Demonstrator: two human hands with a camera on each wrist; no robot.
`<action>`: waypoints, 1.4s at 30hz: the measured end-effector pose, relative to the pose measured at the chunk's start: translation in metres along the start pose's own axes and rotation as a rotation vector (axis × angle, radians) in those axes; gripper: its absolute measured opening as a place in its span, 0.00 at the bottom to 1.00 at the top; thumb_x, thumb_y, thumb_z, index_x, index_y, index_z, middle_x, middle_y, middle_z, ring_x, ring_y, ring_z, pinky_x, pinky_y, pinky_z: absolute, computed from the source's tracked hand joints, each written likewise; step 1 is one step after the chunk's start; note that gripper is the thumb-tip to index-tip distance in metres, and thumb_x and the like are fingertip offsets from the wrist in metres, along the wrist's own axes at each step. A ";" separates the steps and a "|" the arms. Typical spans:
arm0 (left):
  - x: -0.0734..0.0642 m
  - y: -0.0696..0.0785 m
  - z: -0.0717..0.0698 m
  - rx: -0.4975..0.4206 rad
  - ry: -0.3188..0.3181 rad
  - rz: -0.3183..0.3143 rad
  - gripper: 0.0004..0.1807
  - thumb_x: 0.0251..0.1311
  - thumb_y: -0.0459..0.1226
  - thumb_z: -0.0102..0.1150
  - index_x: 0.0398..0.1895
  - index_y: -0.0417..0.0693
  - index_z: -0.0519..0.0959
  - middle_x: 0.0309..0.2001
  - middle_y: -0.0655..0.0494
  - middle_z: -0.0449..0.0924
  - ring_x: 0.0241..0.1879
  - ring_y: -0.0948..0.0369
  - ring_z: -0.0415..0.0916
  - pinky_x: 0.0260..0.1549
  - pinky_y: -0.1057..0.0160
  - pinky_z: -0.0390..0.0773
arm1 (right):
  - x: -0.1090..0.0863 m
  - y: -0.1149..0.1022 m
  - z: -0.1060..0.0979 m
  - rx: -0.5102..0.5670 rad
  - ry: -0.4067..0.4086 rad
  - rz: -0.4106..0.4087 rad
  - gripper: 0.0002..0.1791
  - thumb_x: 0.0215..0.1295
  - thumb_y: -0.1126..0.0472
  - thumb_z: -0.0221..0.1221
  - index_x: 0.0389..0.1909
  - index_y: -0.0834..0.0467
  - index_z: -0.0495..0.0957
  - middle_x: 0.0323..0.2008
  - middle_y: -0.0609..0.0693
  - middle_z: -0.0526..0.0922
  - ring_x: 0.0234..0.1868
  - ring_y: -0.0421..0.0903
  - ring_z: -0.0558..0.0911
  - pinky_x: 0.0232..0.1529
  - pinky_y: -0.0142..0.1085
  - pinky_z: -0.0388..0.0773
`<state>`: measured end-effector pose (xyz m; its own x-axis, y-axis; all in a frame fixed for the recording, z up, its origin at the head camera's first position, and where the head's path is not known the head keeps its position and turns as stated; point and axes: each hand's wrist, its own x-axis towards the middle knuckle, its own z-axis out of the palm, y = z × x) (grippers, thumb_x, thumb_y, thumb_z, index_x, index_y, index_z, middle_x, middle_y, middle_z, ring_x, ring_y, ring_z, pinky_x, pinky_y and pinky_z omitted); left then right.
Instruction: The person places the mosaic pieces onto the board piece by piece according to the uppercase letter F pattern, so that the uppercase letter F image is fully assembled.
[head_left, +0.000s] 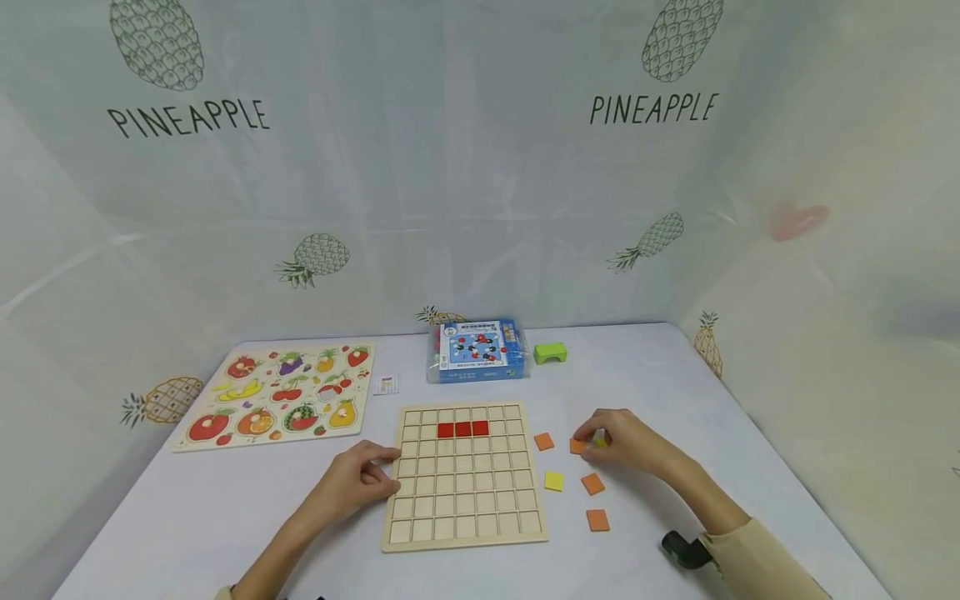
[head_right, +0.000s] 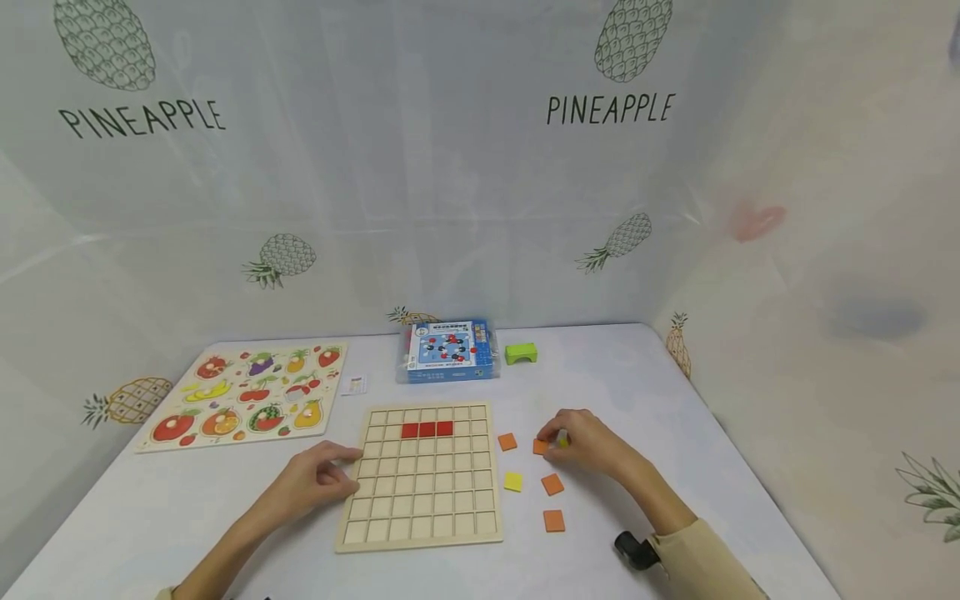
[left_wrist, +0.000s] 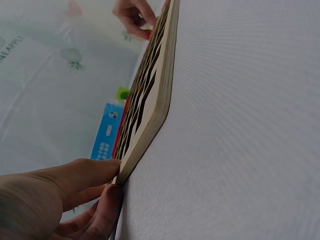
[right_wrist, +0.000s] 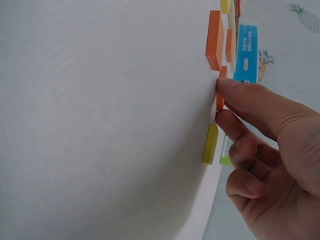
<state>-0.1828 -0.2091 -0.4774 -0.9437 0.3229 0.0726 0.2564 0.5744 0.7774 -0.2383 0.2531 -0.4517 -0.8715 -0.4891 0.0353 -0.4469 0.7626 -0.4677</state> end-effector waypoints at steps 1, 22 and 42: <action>0.000 0.000 0.000 0.001 0.000 -0.001 0.25 0.52 0.38 0.72 0.54 0.41 0.80 0.46 0.49 0.79 0.30 0.71 0.79 0.30 0.71 0.79 | 0.000 0.000 0.000 -0.001 0.002 -0.003 0.10 0.56 0.58 0.70 0.40 0.48 0.86 0.36 0.39 0.83 0.35 0.39 0.75 0.33 0.27 0.72; 0.001 0.003 0.000 -0.026 0.002 0.007 0.26 0.51 0.39 0.73 0.54 0.40 0.80 0.45 0.47 0.79 0.29 0.71 0.78 0.29 0.72 0.78 | -0.002 -0.002 0.002 0.013 0.016 -0.034 0.12 0.56 0.60 0.70 0.42 0.54 0.86 0.38 0.43 0.85 0.33 0.37 0.75 0.32 0.27 0.73; -0.002 0.004 0.000 -0.017 0.013 0.009 0.26 0.51 0.38 0.73 0.54 0.39 0.80 0.45 0.47 0.79 0.29 0.70 0.78 0.30 0.72 0.79 | 0.024 -0.034 -0.006 0.031 0.048 -0.106 0.11 0.58 0.58 0.69 0.42 0.51 0.86 0.37 0.41 0.84 0.26 0.38 0.71 0.26 0.27 0.69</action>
<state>-0.1795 -0.2076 -0.4746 -0.9439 0.3184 0.0877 0.2614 0.5582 0.7874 -0.2457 0.2179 -0.4293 -0.8284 -0.5454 0.1279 -0.5317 0.6935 -0.4862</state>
